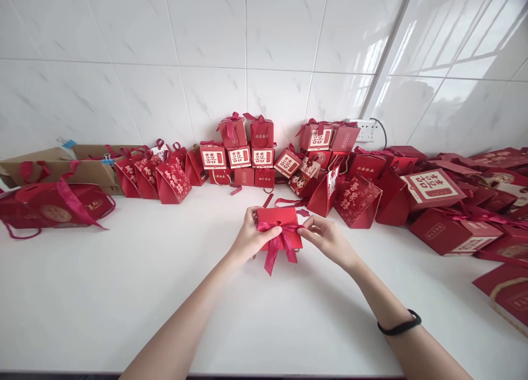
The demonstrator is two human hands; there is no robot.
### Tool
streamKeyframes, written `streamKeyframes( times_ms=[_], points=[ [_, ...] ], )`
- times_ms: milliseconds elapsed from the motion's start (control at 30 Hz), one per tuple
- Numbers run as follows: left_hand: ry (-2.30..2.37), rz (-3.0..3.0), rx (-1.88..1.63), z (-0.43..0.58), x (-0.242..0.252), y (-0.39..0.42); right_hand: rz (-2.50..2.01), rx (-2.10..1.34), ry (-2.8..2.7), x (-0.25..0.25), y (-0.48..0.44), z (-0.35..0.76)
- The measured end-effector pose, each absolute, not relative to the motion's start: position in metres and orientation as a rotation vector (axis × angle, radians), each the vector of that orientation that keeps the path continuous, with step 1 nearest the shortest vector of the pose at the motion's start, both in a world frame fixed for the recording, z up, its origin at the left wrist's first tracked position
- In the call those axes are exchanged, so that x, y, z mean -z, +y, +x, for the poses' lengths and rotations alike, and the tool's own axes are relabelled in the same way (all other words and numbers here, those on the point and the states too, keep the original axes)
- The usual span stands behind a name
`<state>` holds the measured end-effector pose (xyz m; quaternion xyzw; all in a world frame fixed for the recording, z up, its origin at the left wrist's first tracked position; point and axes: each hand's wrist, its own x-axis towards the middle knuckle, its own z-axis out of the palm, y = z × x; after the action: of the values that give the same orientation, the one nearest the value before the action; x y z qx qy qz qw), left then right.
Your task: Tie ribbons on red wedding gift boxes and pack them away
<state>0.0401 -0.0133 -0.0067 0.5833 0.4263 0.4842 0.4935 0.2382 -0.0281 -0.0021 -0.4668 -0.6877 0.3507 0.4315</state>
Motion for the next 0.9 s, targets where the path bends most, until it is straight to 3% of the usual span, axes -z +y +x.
streamKeyframes(
  times_ms=[367,900],
  points=[
    [1.044,1.306,-1.122,0.042,-0.003,-0.021,-0.956,-1.252,-1.432,0.01,-0.026,0.231],
    [1.042,1.315,-1.136,0.042,0.002,-0.018,-1.124,-1.124,-1.4,0.01,-0.021,0.241]
  ],
)
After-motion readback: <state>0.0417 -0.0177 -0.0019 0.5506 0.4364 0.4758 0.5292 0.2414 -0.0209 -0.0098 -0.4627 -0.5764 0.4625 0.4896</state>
